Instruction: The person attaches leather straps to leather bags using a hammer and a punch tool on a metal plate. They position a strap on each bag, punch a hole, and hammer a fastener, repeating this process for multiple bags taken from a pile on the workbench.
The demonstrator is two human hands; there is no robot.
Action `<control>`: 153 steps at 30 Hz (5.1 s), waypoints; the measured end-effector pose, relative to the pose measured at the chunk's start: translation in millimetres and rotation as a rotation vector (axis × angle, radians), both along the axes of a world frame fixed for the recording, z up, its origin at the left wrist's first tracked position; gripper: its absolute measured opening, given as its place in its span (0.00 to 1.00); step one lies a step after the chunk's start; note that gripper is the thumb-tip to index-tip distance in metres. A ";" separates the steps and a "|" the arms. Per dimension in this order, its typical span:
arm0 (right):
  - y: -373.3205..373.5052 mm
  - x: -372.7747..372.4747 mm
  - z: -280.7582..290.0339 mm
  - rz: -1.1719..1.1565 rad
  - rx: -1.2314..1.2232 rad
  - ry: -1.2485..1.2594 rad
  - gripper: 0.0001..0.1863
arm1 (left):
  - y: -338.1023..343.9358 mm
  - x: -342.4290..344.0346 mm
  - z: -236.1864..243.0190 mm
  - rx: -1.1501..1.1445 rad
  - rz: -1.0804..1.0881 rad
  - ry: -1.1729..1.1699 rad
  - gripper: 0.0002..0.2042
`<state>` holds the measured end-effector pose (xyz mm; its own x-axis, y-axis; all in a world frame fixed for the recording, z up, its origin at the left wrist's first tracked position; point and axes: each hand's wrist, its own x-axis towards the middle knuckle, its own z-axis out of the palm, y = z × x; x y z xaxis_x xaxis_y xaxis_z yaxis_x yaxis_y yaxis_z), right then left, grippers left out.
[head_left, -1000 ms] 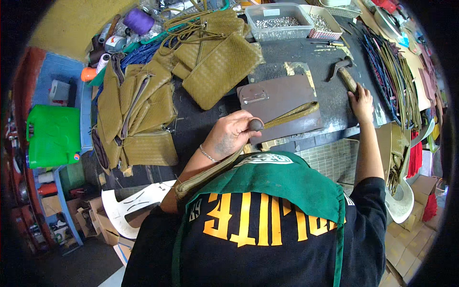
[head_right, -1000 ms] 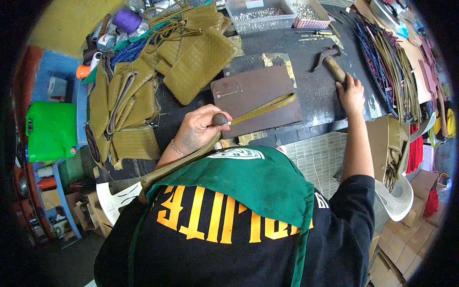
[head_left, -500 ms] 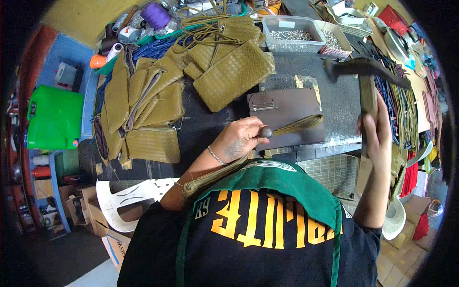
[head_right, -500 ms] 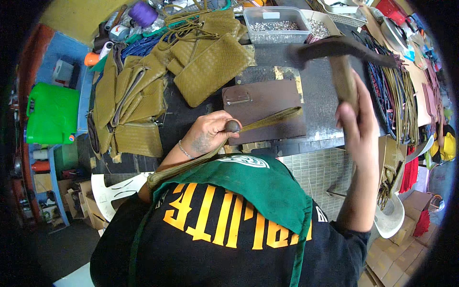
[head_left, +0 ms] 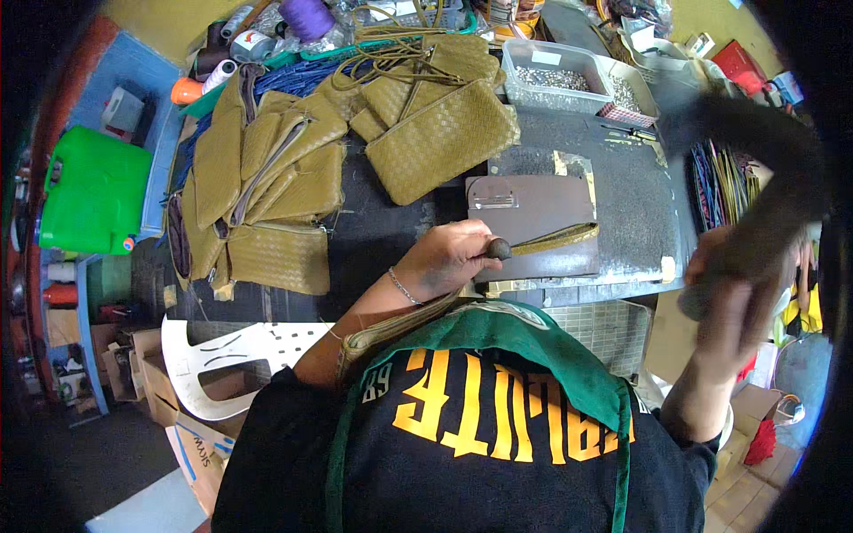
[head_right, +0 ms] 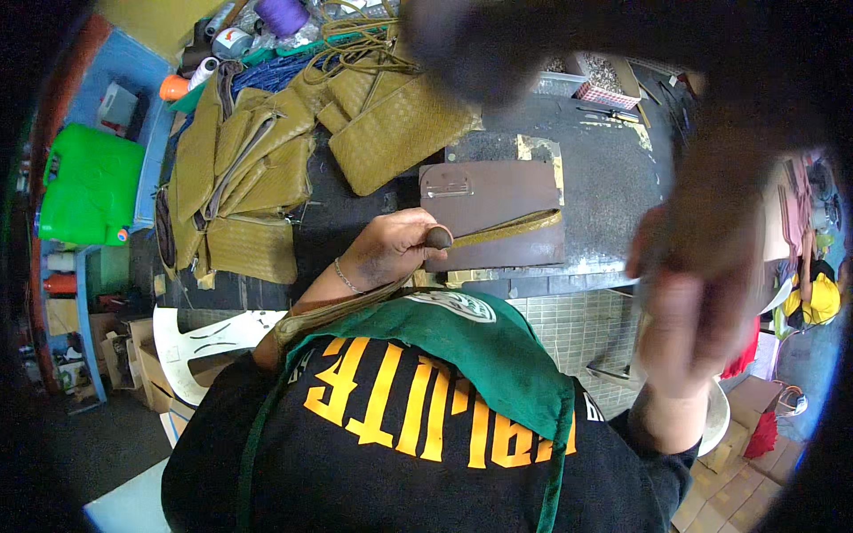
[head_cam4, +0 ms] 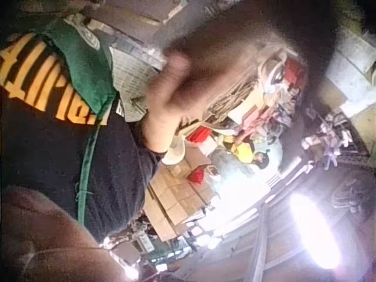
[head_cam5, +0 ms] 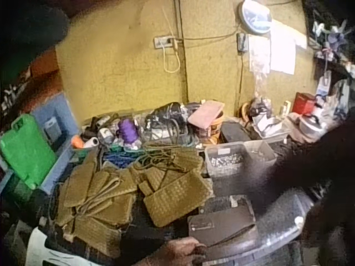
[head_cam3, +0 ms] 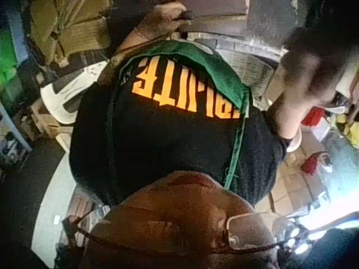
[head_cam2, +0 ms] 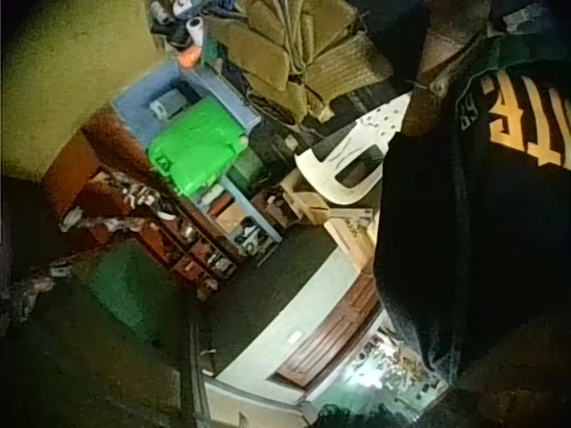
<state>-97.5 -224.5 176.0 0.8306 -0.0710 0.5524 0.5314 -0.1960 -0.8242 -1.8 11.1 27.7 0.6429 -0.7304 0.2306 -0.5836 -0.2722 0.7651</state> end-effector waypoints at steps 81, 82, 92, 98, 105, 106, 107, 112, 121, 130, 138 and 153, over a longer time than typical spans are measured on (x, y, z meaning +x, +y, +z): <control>57.6 37.2 -142.6 0.450 0.958 0.885 0.07 | -11.2 -59.3 2.4 -0.572 0.393 0.402 0.09; 59.2 35.1 -142.2 0.453 0.960 0.881 0.07 | -13.9 -60.5 2.6 -0.642 0.425 0.399 0.09; 54.5 26.8 -134.5 0.454 1.055 0.958 0.07 | -21.9 -61.8 6.0 -0.741 0.464 0.453 0.08; 49.5 18.6 -130.9 0.491 0.860 0.990 0.07 | -24.5 -64.2 4.9 -0.660 0.420 0.442 0.08; 39.7 8.4 -131.3 0.473 0.715 0.903 0.06 | -35.8 -67.3 8.9 -0.752 0.361 0.684 0.07; 37.4 7.0 -131.0 0.459 0.702 0.892 0.06 | -38.5 -67.7 8.3 -0.748 0.355 0.685 0.07; 35.1 5.2 -130.6 0.446 0.689 0.881 0.06 | -41.1 -68.8 8.1 -0.745 0.346 0.663 0.07; 20.3 -2.8 -128.3 0.450 0.704 0.873 0.06 | -54.9 -76.9 10.8 -0.620 0.352 0.543 0.08; -11.7 -21.7 -130.5 0.434 0.696 0.761 0.04 | -92.0 -87.6 33.5 -0.173 0.282 -0.240 0.07; -49.6 -37.4 -141.5 0.389 0.692 0.762 0.06 | -131.0 -97.2 30.1 -0.087 0.211 -0.402 0.07; -67.6 -44.9 -138.9 0.403 0.692 0.749 0.07 | -154.1 -102.0 33.0 0.043 0.176 -0.538 0.08; -91.0 -49.2 -159.1 0.349 0.960 0.631 0.08 | -169.3 -103.8 5.5 -0.374 0.169 0.110 0.08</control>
<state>-146.8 -315.5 16.9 0.9922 0.0520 -0.1136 -0.1164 0.7149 -0.6894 -105.5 -158.2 33.2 0.7821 -0.4912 0.3834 -0.4642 -0.0487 0.8844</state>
